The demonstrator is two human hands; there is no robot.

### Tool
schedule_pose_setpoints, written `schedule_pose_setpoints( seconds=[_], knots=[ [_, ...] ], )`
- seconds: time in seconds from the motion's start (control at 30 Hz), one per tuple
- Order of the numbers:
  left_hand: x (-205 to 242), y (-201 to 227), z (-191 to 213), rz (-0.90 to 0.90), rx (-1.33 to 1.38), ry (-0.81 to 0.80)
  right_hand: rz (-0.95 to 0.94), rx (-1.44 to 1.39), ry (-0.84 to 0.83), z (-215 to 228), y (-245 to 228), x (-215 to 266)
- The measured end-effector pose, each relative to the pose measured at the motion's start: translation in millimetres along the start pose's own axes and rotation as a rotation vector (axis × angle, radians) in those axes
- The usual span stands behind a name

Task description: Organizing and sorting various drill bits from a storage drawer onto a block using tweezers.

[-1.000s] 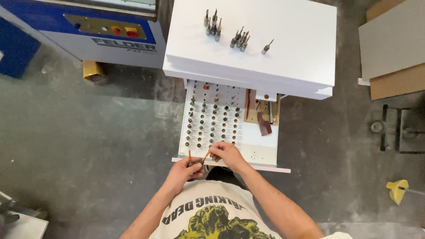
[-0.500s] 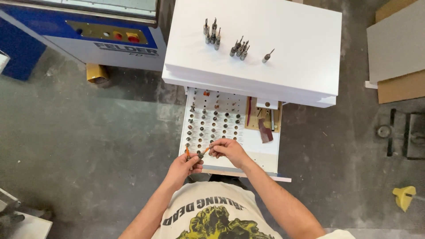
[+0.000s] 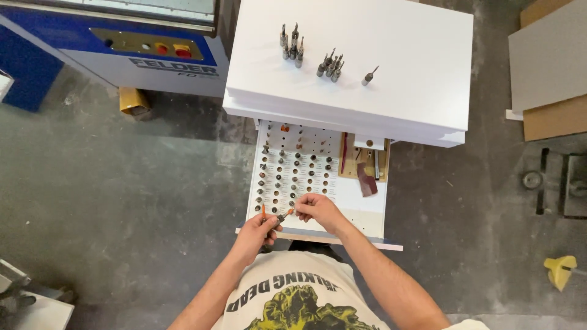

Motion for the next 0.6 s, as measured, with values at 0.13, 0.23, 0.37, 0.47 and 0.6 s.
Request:
schedule_pose_setpoints(
  seconds=[0.13,0.23,0.37,0.47,0.6],
  knots=[
    [-3.4,7.0,-2.8,-0.019,-0.061,0.002,-0.038,0.048,-0.018,-3.9,-13.7,3.4],
    [3.6,15.6,0.5,0.004,-0.108,0.075,-0.060,0.154,0.034,3.6,-29.0,-4.8],
    [17.3,16.4,32.5,-0.084,-0.060,0.249,-0.091,0.400,0.367,77.8,-8.7,-57.6],
    [44.1,19.9,38.9,-0.017,-0.064,0.285,-0.161,0.502,0.507,89.4,-18.8,-83.7],
    [87.0,9.0,50.0,0.142,-0.070,0.372,-0.116,0.549,0.512,88.5,-6.5,-128.1]
  ],
)
Point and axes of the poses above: each hand's wrist, its own x-axis away from the middle knuckle, its own z-axis out of the back of the hand, y = z × x, the point moved 10 cm from there along -x, towards the middle knuckle, and after that the axes turned 14 degrees about -y, right-handed, at the moved point
